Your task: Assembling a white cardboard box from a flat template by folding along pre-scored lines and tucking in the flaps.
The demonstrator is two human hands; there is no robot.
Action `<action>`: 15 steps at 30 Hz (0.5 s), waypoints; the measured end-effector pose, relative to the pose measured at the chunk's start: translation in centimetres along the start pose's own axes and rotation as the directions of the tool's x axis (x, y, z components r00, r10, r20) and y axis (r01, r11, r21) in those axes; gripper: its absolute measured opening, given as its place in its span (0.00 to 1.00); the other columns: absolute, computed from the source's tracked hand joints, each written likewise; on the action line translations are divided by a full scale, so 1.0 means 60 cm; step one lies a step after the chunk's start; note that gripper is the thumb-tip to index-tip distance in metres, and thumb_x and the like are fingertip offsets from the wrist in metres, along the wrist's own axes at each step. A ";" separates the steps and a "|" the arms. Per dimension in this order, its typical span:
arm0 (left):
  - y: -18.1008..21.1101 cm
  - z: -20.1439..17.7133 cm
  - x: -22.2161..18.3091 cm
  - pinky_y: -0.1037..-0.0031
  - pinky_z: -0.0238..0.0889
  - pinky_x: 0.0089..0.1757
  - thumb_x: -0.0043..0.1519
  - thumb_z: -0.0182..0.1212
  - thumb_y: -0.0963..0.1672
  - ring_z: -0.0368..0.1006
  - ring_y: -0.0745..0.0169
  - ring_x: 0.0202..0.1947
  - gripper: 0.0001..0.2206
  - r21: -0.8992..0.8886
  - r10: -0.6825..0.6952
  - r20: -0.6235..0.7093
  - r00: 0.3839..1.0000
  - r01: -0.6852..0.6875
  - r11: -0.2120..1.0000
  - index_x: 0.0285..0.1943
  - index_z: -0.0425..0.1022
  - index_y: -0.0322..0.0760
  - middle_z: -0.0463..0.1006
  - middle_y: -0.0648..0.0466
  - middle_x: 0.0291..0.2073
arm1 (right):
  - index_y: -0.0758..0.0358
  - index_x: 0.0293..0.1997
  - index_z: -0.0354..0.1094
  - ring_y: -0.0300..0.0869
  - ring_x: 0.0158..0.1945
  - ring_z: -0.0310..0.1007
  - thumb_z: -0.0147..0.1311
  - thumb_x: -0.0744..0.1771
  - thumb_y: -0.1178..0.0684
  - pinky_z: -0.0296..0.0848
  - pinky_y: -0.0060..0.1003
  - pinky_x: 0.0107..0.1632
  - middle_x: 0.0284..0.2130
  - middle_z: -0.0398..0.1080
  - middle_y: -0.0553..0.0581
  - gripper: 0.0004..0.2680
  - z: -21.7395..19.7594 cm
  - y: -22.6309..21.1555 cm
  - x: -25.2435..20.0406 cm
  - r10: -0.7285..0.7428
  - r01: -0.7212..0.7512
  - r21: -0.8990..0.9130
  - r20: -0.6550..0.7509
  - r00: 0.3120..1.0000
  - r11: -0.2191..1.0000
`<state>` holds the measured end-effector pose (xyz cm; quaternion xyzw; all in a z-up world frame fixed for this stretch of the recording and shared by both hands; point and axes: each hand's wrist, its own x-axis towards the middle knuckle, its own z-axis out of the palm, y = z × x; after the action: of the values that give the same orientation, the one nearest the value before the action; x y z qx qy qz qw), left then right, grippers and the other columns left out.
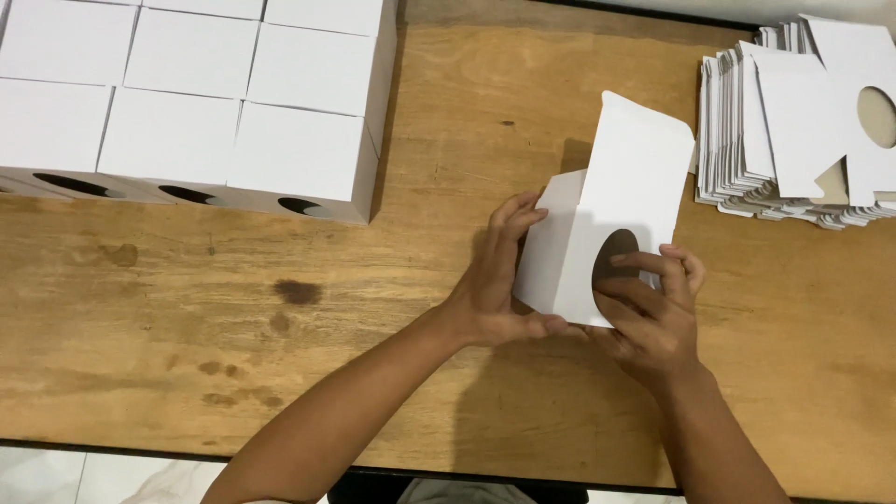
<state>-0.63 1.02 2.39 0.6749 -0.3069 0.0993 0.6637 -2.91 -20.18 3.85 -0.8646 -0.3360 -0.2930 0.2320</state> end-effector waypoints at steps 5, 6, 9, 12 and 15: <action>-0.009 -0.004 -0.001 0.45 0.46 0.61 0.47 0.71 0.51 0.48 0.39 0.66 0.44 -0.081 -0.013 0.006 1.000 0.013 0.997 0.68 0.45 0.38 0.50 0.37 0.62 | 0.57 0.26 0.72 0.55 0.48 0.65 0.61 0.59 0.38 0.56 0.56 0.57 0.34 0.72 0.56 0.13 0.014 0.006 -0.001 -0.064 0.070 0.048 -0.104 0.992 0.996; -0.008 -0.007 -0.003 0.46 0.46 0.61 0.46 0.72 0.51 0.48 0.37 0.67 0.45 -0.049 0.003 -0.014 1.000 -0.004 0.999 0.68 0.44 0.40 0.48 0.36 0.64 | 0.56 0.28 0.74 0.55 0.48 0.64 0.61 0.58 0.35 0.56 0.54 0.58 0.36 0.72 0.57 0.15 0.017 0.009 0.000 -0.082 0.090 0.051 -0.147 0.986 0.995; -0.008 0.007 -0.011 0.50 0.50 0.60 0.47 0.72 0.48 0.51 0.41 0.66 0.42 0.077 0.112 -0.041 0.993 -0.108 0.991 0.68 0.47 0.44 0.48 0.39 0.66 | 0.61 0.33 0.74 0.60 0.47 0.62 0.57 0.59 0.31 0.60 0.54 0.57 0.39 0.69 0.66 0.20 -0.004 0.015 0.001 -0.056 0.065 0.037 -0.204 0.977 0.997; -0.036 0.014 -0.018 0.51 0.51 0.60 0.48 0.70 0.45 0.52 0.41 0.65 0.40 0.203 0.217 -0.026 0.976 -0.207 0.957 0.69 0.48 0.47 0.49 0.39 0.65 | 0.66 0.39 0.70 0.63 0.47 0.56 0.58 0.58 0.31 0.62 0.58 0.52 0.46 0.58 0.72 0.23 0.000 0.045 -0.019 -0.044 0.091 0.157 -0.281 0.959 0.983; -0.029 0.014 -0.009 0.50 0.51 0.60 0.48 0.69 0.41 0.51 0.40 0.65 0.40 0.338 0.254 0.022 0.967 -0.247 0.908 0.70 0.50 0.52 0.51 0.41 0.64 | 0.70 0.44 0.56 0.61 0.51 0.54 0.58 0.61 0.37 0.60 0.60 0.55 0.49 0.49 0.73 0.23 0.009 0.075 -0.049 0.049 0.047 0.278 -0.328 0.943 0.959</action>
<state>-0.32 0.23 0.55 0.7325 -0.3618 0.2422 0.5233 -1.29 -24.19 0.60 -0.7611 -0.3298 -0.3833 0.4063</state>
